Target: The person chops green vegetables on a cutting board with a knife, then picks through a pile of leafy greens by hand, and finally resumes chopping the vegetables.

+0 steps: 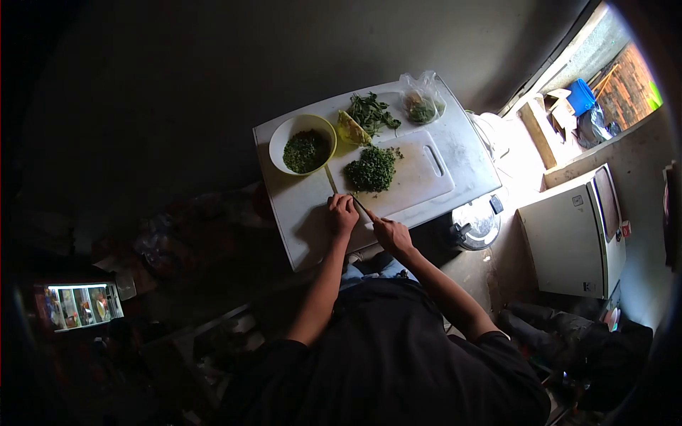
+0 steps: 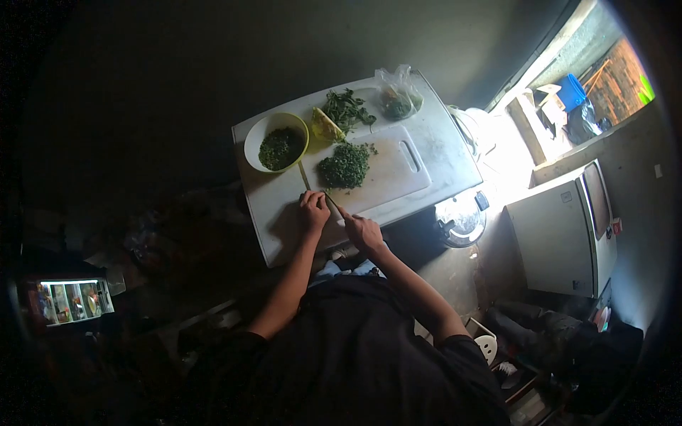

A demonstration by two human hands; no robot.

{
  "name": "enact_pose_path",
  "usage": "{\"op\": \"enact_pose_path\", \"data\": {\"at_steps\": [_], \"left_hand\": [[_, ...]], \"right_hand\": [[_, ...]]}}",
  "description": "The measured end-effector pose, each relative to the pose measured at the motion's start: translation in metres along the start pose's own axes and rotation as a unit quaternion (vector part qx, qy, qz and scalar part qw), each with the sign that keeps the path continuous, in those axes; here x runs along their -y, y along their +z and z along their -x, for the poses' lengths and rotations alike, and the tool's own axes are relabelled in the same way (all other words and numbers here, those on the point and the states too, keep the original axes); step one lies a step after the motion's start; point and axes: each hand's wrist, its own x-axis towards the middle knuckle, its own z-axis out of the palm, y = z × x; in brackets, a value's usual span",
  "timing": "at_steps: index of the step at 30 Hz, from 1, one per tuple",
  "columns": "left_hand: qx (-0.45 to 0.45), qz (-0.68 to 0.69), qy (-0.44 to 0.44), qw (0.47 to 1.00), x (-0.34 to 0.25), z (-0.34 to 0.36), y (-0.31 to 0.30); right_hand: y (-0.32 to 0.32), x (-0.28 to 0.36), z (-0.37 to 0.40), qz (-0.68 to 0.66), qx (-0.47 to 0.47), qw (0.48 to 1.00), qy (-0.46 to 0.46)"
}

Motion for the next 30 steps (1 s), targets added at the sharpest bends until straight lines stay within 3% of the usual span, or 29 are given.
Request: {"op": "enact_pose_path", "data": {"at_steps": [23, 28, 30], "left_hand": [[0.016, 0.01, 0.006, 1.0, -0.004, 0.0, -0.004], [0.02, 0.009, -0.011, 1.0, -0.011, -0.002, -0.011], [0.007, -0.028, 0.039, 0.999, -0.008, -0.005, -0.012]], "right_hand": [[0.008, -0.022, 0.004, 0.017, -0.019, 0.999, -0.019], [-0.012, -0.009, -0.001, -0.006, 0.005, 1.0, 0.02], [-0.018, -0.002, 0.002, -0.004, 0.017, 1.0, 0.019]]}}
